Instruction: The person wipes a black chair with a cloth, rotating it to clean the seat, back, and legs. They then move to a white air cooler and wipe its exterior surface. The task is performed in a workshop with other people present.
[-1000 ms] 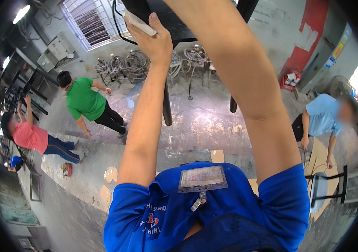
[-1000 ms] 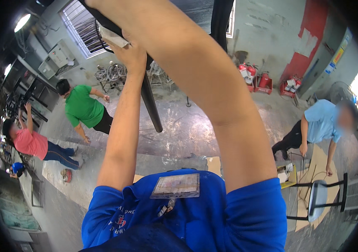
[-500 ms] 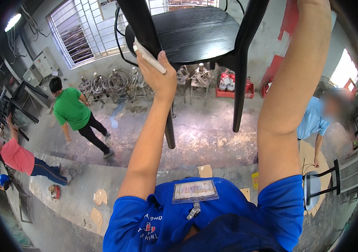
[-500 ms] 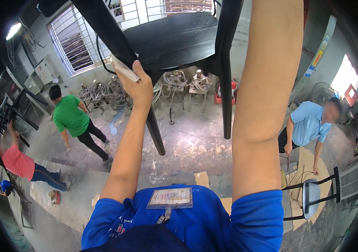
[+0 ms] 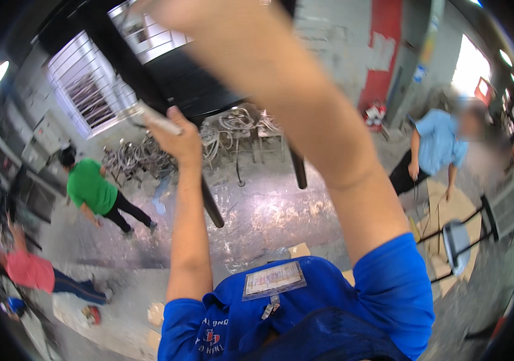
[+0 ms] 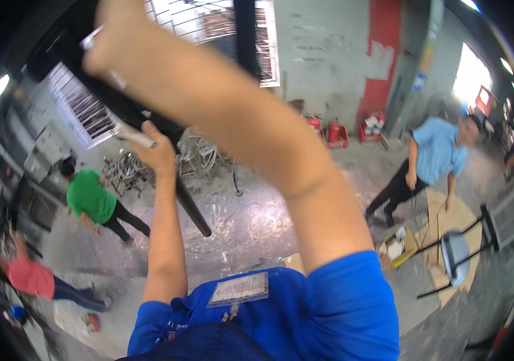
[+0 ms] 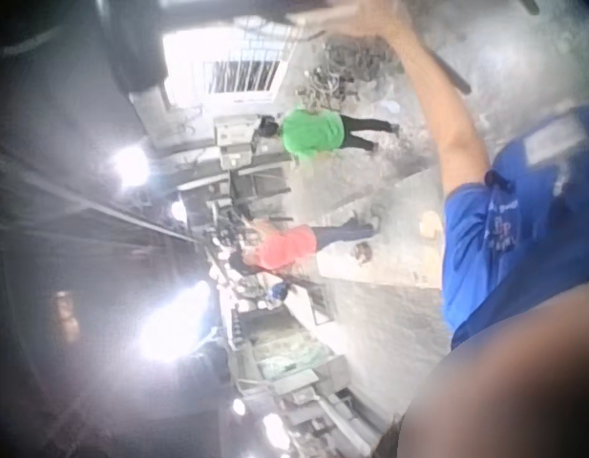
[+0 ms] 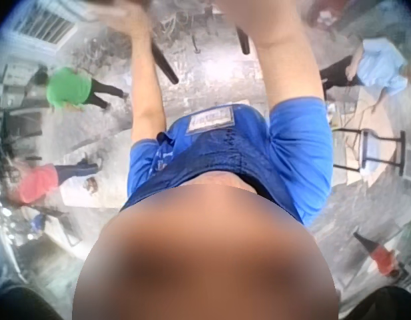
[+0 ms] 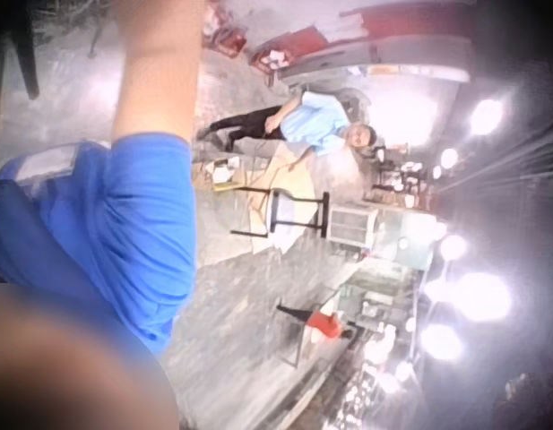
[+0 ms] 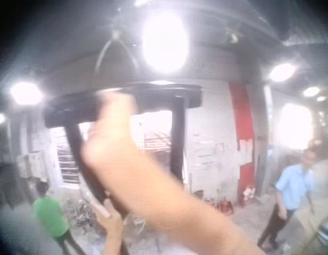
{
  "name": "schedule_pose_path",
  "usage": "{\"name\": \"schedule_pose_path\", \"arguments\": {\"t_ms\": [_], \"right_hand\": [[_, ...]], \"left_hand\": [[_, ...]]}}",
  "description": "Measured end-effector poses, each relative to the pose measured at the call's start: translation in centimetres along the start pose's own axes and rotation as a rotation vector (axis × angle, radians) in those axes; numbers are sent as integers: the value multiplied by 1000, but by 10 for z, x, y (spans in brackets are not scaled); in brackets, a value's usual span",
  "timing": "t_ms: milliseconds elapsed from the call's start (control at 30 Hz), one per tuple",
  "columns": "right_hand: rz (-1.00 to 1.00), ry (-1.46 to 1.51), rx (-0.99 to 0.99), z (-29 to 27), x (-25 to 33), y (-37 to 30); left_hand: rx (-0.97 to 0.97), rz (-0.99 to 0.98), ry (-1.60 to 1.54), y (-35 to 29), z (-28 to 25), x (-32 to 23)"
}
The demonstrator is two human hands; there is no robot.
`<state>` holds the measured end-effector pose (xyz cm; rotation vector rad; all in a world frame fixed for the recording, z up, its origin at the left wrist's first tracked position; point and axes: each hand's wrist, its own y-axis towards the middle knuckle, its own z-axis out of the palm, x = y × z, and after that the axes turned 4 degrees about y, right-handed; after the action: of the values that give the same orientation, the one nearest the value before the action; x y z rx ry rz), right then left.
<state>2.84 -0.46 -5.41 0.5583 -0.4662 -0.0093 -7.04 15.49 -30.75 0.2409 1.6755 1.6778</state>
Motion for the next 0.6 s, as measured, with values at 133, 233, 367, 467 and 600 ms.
{"name": "schedule_pose_path", "arguments": {"t_ms": [133,233,367,467,600], "right_hand": [[-456,-971,-171,-13,-133,68],[-862,-1273,-72,-79,-164,85],[-820,-1148,-97,-151,-193,45],[-964,-1198,-91,-173,-217,31],[-997,-1287,-49,-189,-245,2]], "left_hand": [[245,54,-289,-11,-3,64],[374,-74,-345,-10,-10,96],[98,16,-31,-5,-35,92],[48,-348,-477,-2,-59,69],[-257,-485,-501,7,-93,44]]}}
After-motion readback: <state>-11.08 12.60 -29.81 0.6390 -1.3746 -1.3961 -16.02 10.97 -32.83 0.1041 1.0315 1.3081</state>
